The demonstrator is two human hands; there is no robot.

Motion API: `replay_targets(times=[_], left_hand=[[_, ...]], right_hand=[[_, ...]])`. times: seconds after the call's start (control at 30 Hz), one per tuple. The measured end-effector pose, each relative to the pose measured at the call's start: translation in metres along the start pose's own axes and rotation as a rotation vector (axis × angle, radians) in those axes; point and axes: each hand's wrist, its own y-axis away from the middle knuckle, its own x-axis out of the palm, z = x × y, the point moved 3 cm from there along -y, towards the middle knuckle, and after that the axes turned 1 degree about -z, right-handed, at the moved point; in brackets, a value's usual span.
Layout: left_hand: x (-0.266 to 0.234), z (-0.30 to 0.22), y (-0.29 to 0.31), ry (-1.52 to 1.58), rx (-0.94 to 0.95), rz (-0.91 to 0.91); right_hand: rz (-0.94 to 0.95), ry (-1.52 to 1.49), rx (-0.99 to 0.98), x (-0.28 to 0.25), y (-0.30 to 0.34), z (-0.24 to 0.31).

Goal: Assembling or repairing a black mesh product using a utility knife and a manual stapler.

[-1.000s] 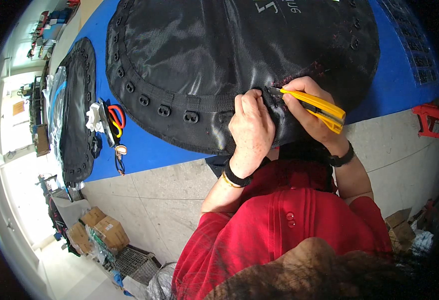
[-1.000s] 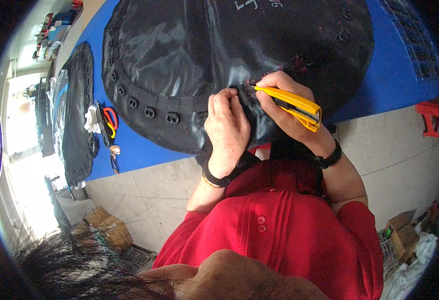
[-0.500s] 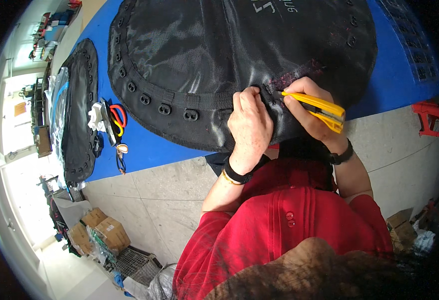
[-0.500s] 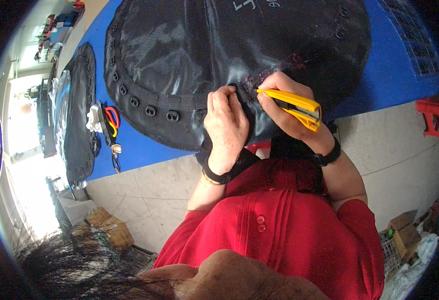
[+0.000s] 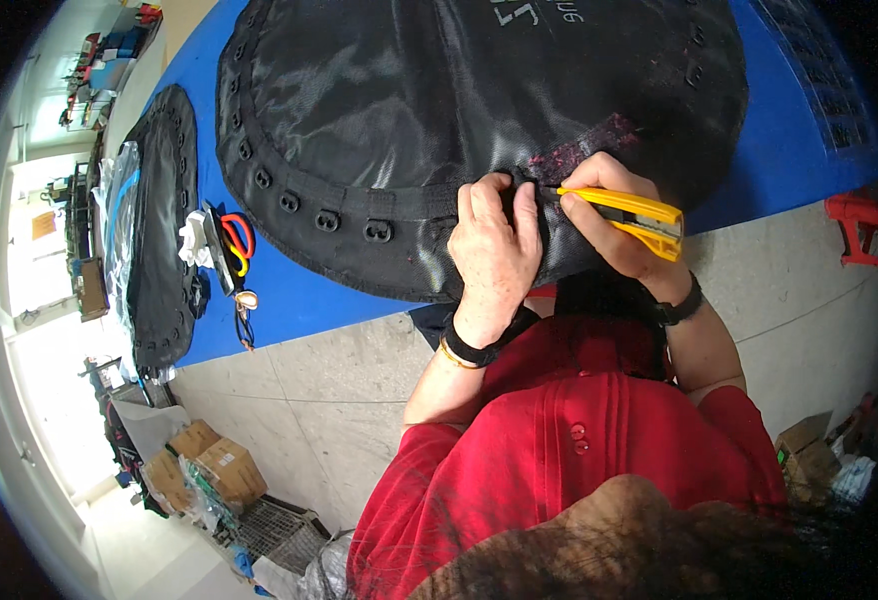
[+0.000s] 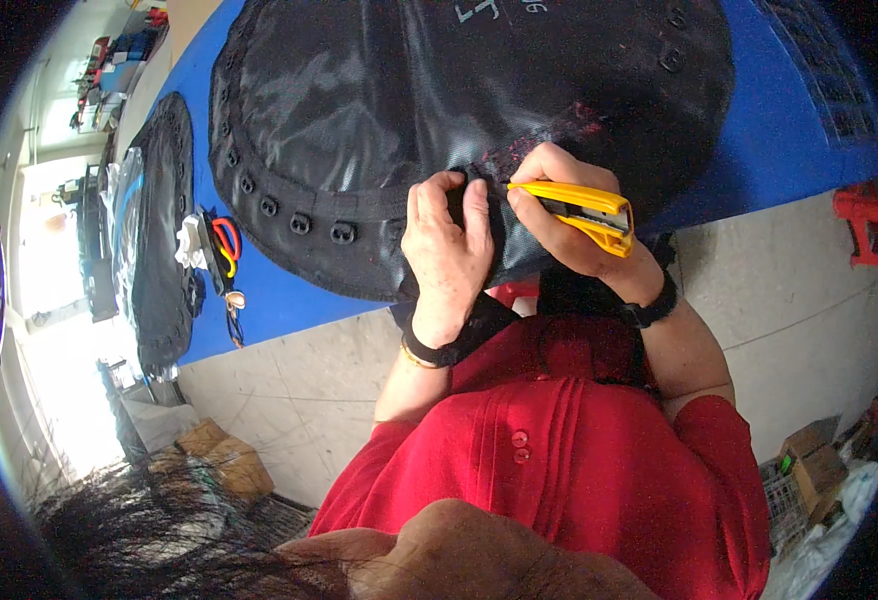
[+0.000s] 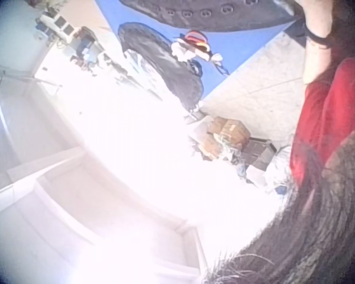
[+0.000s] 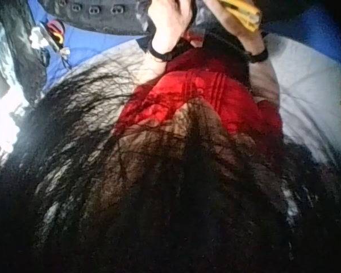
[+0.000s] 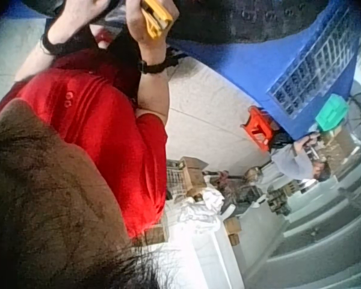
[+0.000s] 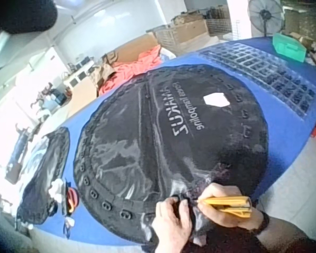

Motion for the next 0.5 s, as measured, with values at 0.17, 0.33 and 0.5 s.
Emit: replay_targets(times=[0.17, 0.33, 0.5], left_hand=[[-0.0021, 0.0012, -0.0005, 0.078, -0.073, 0.034], [-0.0010, 0.0039, 0.0002, 0.112, -0.106, 0.028], [-0.0002, 0.0045, 0.0000, 0.115, -0.087, 0.011]], right_hand=[[0.009, -0.042, 0.021, 0.0004, 0.0003, -0.0007], [-0.056, -0.045, -0.011, 0.0008, -0.0016, -0.0012], [-0.044, -0.069, -0.039, 0.0033, -0.0042, -0.0024]])
